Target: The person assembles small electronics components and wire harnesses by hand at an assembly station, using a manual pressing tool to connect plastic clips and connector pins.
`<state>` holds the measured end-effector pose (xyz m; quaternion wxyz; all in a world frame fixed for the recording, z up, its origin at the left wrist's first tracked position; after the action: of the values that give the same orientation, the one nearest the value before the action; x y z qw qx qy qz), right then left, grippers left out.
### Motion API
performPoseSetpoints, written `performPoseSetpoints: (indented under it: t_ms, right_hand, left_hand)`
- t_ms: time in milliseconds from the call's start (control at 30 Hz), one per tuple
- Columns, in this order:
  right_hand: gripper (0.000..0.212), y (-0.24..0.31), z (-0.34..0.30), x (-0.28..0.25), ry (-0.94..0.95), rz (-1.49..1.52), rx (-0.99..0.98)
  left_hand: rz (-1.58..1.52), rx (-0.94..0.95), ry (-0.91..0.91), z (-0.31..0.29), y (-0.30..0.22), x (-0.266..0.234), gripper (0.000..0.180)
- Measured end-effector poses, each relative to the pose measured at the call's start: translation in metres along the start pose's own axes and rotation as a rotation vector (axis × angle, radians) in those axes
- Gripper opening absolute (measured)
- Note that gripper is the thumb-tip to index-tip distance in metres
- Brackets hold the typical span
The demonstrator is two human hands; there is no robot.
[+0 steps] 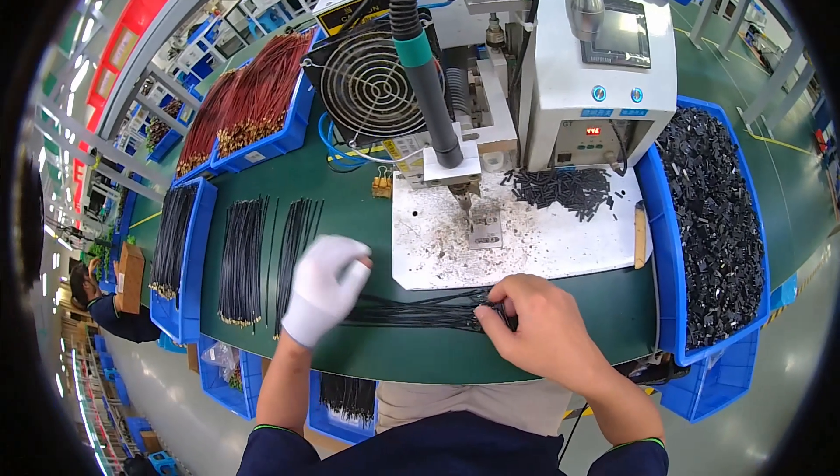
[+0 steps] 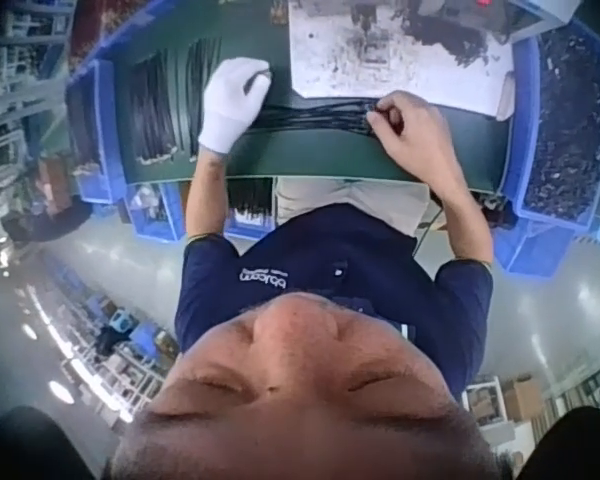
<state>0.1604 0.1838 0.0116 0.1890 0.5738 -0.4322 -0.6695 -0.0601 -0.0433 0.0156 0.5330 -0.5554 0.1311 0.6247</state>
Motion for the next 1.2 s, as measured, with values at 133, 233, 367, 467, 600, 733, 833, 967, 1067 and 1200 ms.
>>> performPoseSetpoints:
  t_ms: [133, 233, 367, 467, 600, 733, 833, 967, 1067, 1200]
  right_hand:
    - [0.025, -0.009, -0.003, -0.002, -0.088, -0.071, -0.012]
    - [0.026, -0.003, -0.004, -0.001, -0.074, -0.069, -0.061]
    - [0.025, -0.001, -0.004, -0.002, -0.096, -0.047, -0.088]
    - [0.025, 0.001, -0.002, -0.003, -0.091, -0.041, -0.101]
    - [0.023, 0.001, 0.004, -0.004, -0.109, -0.025, -0.145]
    - [0.021, 0.006, 0.020, 0.001, -0.142, 0.123, -0.244]
    - [0.027, 0.009, 0.035, 0.009, -0.072, 0.308, -0.297]
    - [0.030, -0.002, 0.046, 0.023, 0.013, 0.640, -0.302]
    - [0.025, -0.006, 0.048, 0.025, 0.061, 0.729, -0.245]
    - [0.020, -0.006, 0.046, 0.021, 0.027, 0.711, -0.201]
  left_hand:
    - [0.396, -0.226, -0.110, 0.003, 0.095, -0.004, 0.010]
    - [0.596, -0.325, -0.049, 0.009, 0.123, 0.007, 0.006]
    - [0.693, -0.359, 0.112, 0.015, 0.126, 0.026, 0.021]
    - [0.689, -0.298, 0.155, 0.014, 0.116, 0.029, 0.029]
    - [0.275, -0.020, 0.077, 0.016, 0.073, 0.019, 0.033]
    - [-0.083, 0.135, 0.167, 0.019, -0.004, 0.007, 0.033]
    - [-0.236, 0.196, 0.252, 0.023, -0.043, 0.012, 0.029]
    - [-0.473, 0.138, 0.396, 0.029, -0.063, 0.019, 0.016]
    - [-0.638, 0.025, 0.525, 0.030, -0.056, 0.028, 0.015]
    - [-0.688, 0.007, 0.459, 0.038, -0.073, 0.028, 0.021]
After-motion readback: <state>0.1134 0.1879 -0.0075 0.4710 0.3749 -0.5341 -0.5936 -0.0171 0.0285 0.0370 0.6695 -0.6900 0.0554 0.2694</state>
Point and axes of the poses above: each hand's wrist, its own z-axis towards the middle knuckle, its own x-axis out of the palm, y = z × x, the point moved 5 cm from there along z, towards the middle knuckle, and after that the axes turned 2 degrees about -y, right-handed, at the moved point
